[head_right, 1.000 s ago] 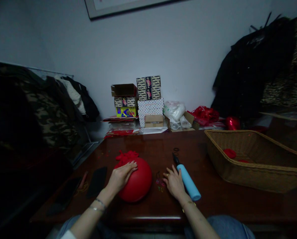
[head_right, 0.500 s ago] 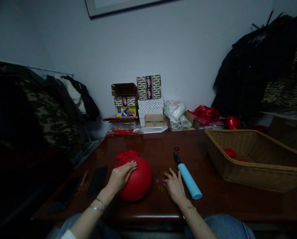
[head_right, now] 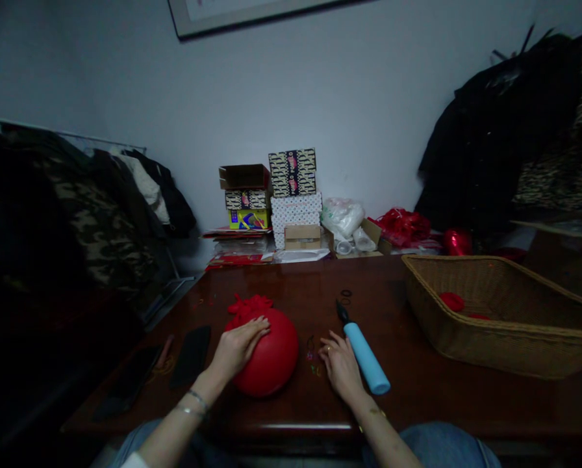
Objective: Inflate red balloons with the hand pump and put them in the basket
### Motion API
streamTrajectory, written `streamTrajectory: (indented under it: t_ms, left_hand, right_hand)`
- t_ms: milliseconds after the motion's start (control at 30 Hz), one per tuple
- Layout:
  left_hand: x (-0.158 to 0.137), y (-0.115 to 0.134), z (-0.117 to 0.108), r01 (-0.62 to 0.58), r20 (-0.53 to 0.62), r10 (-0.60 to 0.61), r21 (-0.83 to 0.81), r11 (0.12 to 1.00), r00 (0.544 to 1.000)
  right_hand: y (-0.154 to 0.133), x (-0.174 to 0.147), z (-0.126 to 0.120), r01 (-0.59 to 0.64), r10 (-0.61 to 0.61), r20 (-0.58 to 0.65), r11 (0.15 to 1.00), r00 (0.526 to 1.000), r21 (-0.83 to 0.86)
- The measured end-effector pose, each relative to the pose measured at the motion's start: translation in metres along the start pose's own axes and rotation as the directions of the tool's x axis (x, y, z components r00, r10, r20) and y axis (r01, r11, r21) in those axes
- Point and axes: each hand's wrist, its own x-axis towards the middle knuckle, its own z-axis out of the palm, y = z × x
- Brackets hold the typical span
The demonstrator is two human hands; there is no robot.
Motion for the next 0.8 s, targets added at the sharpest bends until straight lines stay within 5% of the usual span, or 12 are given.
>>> streamTrajectory:
  t_ms: [367, 800]
  left_hand:
    - [0.004, 0.004, 0.001, 0.003, 0.041, -0.004, 0.025, 1.000, 0.999]
    - [0.001, 0.002, 0.001, 0.029, 0.087, -0.035, 0.066, 0.997, 0.996]
  right_hand:
    - [-0.103, 0.050, -0.003, 0.125, -0.088, -0.131, 0.943, 0.987, 0.309]
    - [-0.118, 0.046, 0.003, 0.174, -0.114, -0.194, 0.927, 0.974, 0.331]
